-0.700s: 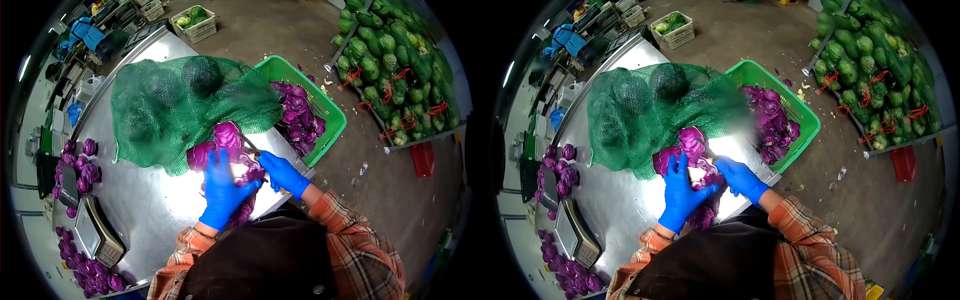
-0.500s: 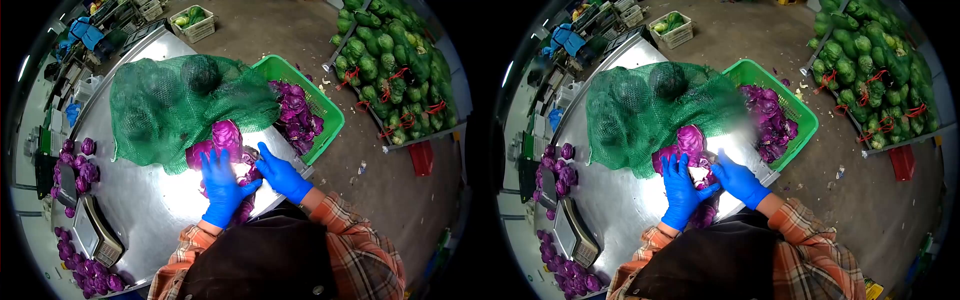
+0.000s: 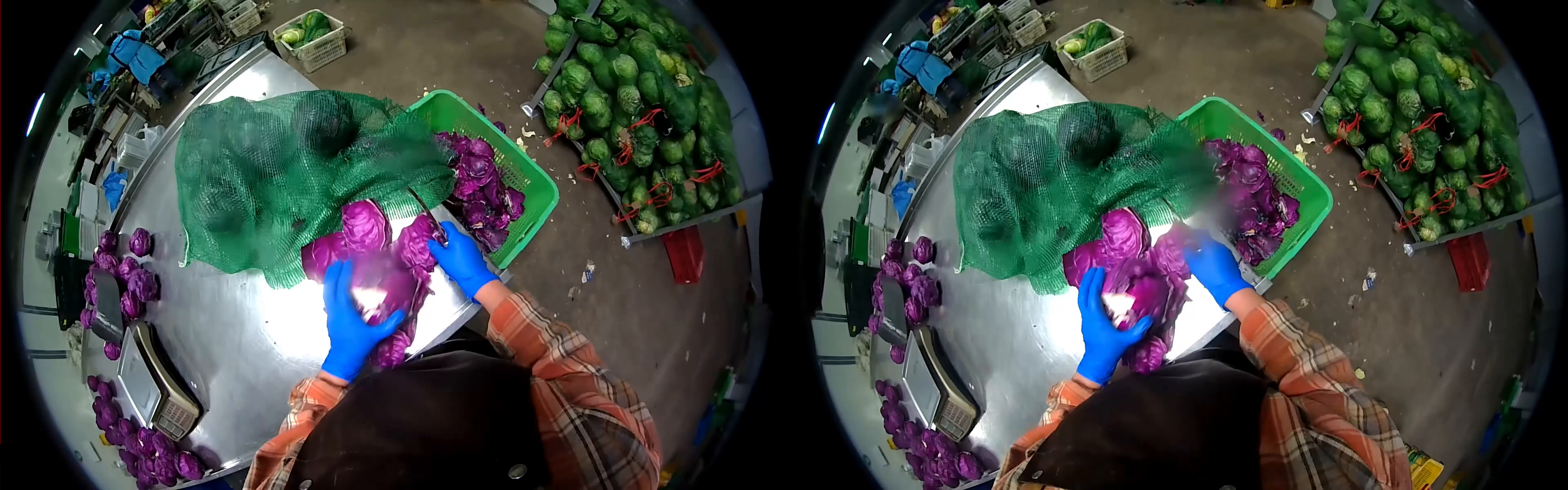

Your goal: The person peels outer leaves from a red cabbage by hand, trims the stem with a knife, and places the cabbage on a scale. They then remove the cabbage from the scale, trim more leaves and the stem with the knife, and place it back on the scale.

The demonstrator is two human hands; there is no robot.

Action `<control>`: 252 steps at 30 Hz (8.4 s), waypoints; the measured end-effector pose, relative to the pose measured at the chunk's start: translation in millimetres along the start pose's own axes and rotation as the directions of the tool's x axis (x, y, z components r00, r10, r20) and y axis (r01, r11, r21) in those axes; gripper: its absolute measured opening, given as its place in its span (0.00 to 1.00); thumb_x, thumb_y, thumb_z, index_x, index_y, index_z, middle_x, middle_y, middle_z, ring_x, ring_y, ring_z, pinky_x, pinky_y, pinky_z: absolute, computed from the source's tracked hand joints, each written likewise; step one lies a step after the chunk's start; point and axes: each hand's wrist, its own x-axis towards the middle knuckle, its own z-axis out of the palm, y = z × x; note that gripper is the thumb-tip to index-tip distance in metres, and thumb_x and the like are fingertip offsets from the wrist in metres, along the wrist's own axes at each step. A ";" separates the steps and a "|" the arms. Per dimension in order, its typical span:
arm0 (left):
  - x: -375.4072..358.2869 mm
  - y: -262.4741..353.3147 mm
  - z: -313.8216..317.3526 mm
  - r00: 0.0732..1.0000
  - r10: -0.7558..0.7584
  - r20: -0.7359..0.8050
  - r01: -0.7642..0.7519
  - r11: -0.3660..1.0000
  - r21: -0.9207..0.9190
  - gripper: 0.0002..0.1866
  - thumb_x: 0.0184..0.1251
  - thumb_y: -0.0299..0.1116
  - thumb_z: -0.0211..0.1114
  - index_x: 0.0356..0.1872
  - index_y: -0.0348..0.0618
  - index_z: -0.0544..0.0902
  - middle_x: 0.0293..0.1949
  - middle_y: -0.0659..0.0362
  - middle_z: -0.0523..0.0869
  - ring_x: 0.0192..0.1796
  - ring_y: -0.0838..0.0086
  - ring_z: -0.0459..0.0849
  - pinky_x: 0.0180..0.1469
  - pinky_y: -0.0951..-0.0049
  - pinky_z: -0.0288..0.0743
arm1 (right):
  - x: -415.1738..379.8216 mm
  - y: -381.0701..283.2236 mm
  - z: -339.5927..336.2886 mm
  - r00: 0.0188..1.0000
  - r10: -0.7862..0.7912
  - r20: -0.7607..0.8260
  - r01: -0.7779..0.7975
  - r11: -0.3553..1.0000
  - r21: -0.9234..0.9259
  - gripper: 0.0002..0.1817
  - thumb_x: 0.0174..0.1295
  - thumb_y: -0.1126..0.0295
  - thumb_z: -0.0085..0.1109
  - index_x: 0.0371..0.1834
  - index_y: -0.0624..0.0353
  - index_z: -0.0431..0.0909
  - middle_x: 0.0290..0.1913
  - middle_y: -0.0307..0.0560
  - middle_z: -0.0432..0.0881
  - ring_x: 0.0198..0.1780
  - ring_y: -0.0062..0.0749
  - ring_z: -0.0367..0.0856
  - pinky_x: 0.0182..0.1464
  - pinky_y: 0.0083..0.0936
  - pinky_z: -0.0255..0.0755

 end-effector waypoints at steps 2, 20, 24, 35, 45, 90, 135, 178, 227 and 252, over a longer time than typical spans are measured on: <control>-26.5 -33.0 -7.0 1.000 0.016 -0.023 -0.021 0.976 -0.215 0.59 0.37 0.47 0.83 0.71 0.37 0.57 0.71 0.45 0.60 0.74 0.53 0.58 0.74 0.57 0.53 | -2.0 -14.4 -7.0 0.976 0.172 0.130 -0.202 0.939 0.278 0.20 0.64 0.59 0.60 0.55 0.57 0.71 0.33 0.49 0.83 0.28 0.34 0.82 0.29 0.32 0.76; -18.6 -43.0 -56.1 0.876 -0.481 0.050 0.377 0.614 -0.694 0.30 0.72 0.44 0.58 0.69 0.37 0.66 0.65 0.51 0.73 0.66 0.67 0.71 0.70 0.67 0.62 | 9.7 -41.8 11.7 0.988 -0.146 -0.049 0.152 0.976 0.157 0.37 0.58 0.55 0.68 0.65 0.63 0.65 0.52 0.57 0.79 0.52 0.43 0.80 0.54 0.36 0.72; -31.9 -62.7 -51.1 0.829 -0.559 0.029 0.341 0.464 -0.818 0.31 0.72 0.46 0.57 0.69 0.36 0.66 0.65 0.51 0.72 0.65 0.67 0.72 0.69 0.66 0.64 | -27.1 -101.3 -10.9 0.967 -0.185 0.176 0.150 0.969 0.196 0.38 0.56 0.57 0.71 0.65 0.63 0.65 0.56 0.52 0.75 0.57 0.39 0.77 0.57 0.30 0.72; -33.7 -42.0 -51.4 0.848 -0.530 -0.022 0.305 0.519 -0.798 0.31 0.72 0.46 0.57 0.69 0.36 0.65 0.66 0.49 0.70 0.66 0.65 0.70 0.69 0.65 0.62 | -24.6 -106.9 52.1 0.850 -0.231 0.474 0.095 0.951 0.293 0.34 0.69 0.51 0.54 0.72 0.57 0.60 0.43 0.56 0.82 0.37 0.35 0.83 0.40 0.29 0.76; -77.8 -108.1 -30.3 0.785 -0.617 0.059 0.065 -0.013 -0.998 0.26 0.77 0.44 0.44 0.69 0.39 0.64 0.68 0.50 0.69 0.68 0.59 0.68 0.70 0.53 0.64 | -1.3 -64.6 75.3 0.906 -0.285 0.313 0.244 0.956 0.165 0.20 0.63 0.61 0.58 0.54 0.61 0.74 0.42 0.61 0.81 0.44 0.56 0.81 0.45 0.43 0.73; -30.0 -39.7 -6.9 0.929 -0.281 -0.241 0.239 0.952 -0.189 0.57 0.38 0.48 0.83 0.69 0.35 0.60 0.66 0.44 0.64 0.67 0.54 0.67 0.68 0.58 0.63 | 18.6 -113.2 39.7 0.835 -0.026 0.550 -0.121 0.966 0.229 0.27 0.61 0.55 0.61 0.59 0.54 0.67 0.38 0.50 0.81 0.26 0.35 0.81 0.24 0.28 0.76; -18.0 2.2 -9.5 0.955 -0.093 -0.283 0.173 0.947 0.269 0.57 0.35 0.52 0.83 0.65 0.30 0.63 0.59 0.41 0.71 0.59 0.49 0.72 0.61 0.55 0.68 | -7.9 -114.4 10.4 0.655 0.005 0.756 -0.286 0.927 0.241 0.36 0.57 0.47 0.65 0.66 0.53 0.69 0.46 0.50 0.82 0.37 0.34 0.81 0.34 0.25 0.77; -30.7 -32.9 -52.1 0.935 -0.336 -0.118 0.307 0.928 -0.210 0.40 0.48 0.47 0.78 0.59 0.35 0.71 0.53 0.47 0.77 0.56 0.58 0.79 0.60 0.64 0.71 | -14.7 -126.0 12.9 0.769 -0.344 0.540 0.282 0.939 0.197 0.35 0.58 0.42 0.63 0.61 0.57 0.75 0.54 0.52 0.81 0.49 0.36 0.82 0.53 0.30 0.76; -7.1 -48.3 -76.8 0.935 -0.217 0.281 0.266 0.952 -0.151 0.47 0.43 0.59 0.78 0.63 0.43 0.72 0.56 0.48 0.80 0.58 0.58 0.79 0.62 0.61 0.72 | -8.8 -150.3 44.4 0.515 -0.580 0.631 0.437 0.811 0.389 0.30 0.55 0.54 0.71 0.58 0.53 0.74 0.51 0.45 0.72 0.52 0.36 0.77 0.58 0.30 0.71; -24.7 -49.9 -74.1 0.900 -0.408 0.152 0.434 0.872 -0.227 0.46 0.42 0.53 0.80 0.61 0.38 0.72 0.55 0.44 0.80 0.57 0.53 0.79 0.59 0.59 0.73 | -15.6 -111.3 44.6 0.794 -0.119 0.596 -0.148 0.914 0.379 0.19 0.65 0.49 0.59 0.43 0.54 0.72 0.18 0.39 0.74 0.15 0.22 0.72 0.16 0.20 0.66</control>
